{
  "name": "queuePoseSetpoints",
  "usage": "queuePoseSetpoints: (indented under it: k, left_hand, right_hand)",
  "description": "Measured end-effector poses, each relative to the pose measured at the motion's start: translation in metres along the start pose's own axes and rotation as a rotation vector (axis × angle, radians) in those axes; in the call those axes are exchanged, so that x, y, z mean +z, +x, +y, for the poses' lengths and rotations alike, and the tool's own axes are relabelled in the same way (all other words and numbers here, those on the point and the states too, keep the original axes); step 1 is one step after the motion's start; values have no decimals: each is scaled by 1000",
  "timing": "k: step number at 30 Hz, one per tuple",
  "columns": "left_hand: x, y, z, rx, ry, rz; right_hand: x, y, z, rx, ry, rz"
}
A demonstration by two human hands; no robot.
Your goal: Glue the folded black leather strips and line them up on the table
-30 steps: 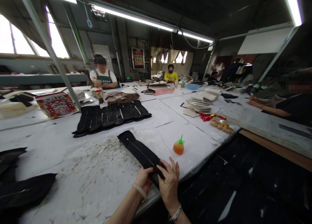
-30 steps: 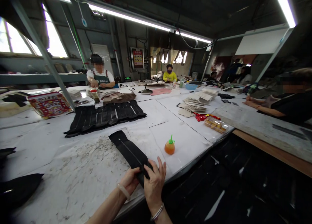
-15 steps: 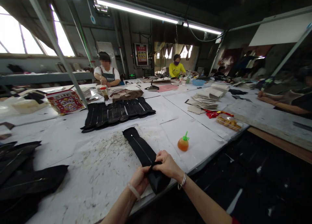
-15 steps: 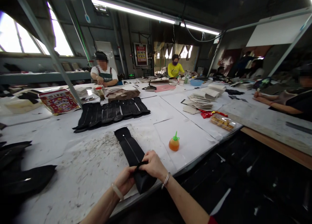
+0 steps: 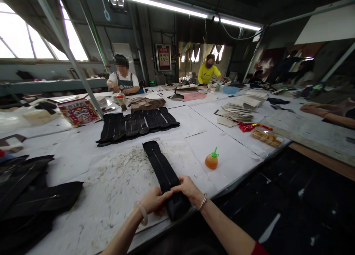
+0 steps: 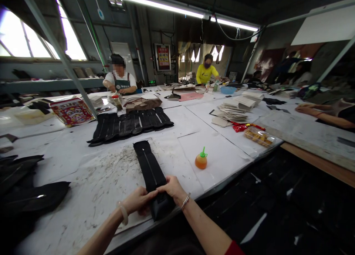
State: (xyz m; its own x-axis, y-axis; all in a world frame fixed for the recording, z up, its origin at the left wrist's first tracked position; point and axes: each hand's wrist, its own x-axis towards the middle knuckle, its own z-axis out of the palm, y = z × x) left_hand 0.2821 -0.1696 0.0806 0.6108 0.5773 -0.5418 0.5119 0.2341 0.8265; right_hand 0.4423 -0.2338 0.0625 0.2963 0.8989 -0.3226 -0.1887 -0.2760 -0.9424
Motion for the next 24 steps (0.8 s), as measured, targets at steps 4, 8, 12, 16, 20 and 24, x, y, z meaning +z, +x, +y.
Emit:
queuePoseSetpoints:
  k: [4,8,12,16,20,24]
  left_hand:
    - [-14,-8,15,274,328,202]
    - [-17,5,38,524,365,90]
    - [-20,38,50,532,495,-181]
    - [-19,65,56,538,814,-273]
    - [-16,79,58,556,924,-291]
    - [-17,87,51,517,876,-320]
  right_hand:
    - [2,3,8,2,-23,18]
    - [3,4,11,-36,-101,45]
    - [3,4,13,-97,-197,91]
    - [-7,-4,15,-167,-283,176]
    - [-47,-15,14,-265,-349,445]
    - [-114,-10,4,-319,-397,812]
